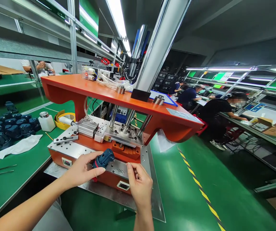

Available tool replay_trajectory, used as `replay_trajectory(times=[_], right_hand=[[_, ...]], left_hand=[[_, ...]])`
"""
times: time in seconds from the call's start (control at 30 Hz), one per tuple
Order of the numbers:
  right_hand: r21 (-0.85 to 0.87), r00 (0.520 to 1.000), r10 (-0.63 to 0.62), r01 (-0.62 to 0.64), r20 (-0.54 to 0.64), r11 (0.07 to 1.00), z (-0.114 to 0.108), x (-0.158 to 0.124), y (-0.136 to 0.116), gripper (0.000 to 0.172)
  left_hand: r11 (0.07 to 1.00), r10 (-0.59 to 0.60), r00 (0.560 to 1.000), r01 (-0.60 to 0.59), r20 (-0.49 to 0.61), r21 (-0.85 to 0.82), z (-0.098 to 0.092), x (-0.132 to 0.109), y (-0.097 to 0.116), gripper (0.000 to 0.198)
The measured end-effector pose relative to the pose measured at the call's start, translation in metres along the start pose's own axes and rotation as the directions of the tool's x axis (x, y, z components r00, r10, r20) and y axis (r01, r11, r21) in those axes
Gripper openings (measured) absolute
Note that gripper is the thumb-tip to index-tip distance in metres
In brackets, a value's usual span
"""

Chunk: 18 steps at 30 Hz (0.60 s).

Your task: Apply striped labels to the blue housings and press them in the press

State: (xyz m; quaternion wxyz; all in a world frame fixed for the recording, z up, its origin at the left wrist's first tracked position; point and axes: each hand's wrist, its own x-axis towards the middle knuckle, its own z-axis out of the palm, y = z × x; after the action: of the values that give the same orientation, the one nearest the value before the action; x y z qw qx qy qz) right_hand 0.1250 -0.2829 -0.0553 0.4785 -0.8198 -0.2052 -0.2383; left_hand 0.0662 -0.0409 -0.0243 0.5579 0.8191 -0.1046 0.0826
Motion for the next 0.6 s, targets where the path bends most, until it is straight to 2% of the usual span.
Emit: replay_trajectory(times=[0.2,0.47,0.6], right_hand=[[0.013,1.000,0.002,-0.002,0.007,1.000,0.0019,-0.0016,0.0057,0.030],[0.027,1.000,-0.002,0.002,0.018,1.000,0.0020,-0.0004,0.0054,0.030],[0.018,1.000,-0.002,0.002,0.020,1.000,0.0019,-0.0010,0.0075,0.029]], left_hand=[[1.000,0.026,1.000,-0.025,0.006,-0.009,0.0005,0.0002,-0.0010,0.050],[1.000,-0.007,1.000,0.007,-0.002,0.027,0.0009,0.0005,-0.0016,0.053],[1.000,-0.012,1.000,0.012,0.001,-0.007,0.0008,0.0009,-0.0005,0.051]])
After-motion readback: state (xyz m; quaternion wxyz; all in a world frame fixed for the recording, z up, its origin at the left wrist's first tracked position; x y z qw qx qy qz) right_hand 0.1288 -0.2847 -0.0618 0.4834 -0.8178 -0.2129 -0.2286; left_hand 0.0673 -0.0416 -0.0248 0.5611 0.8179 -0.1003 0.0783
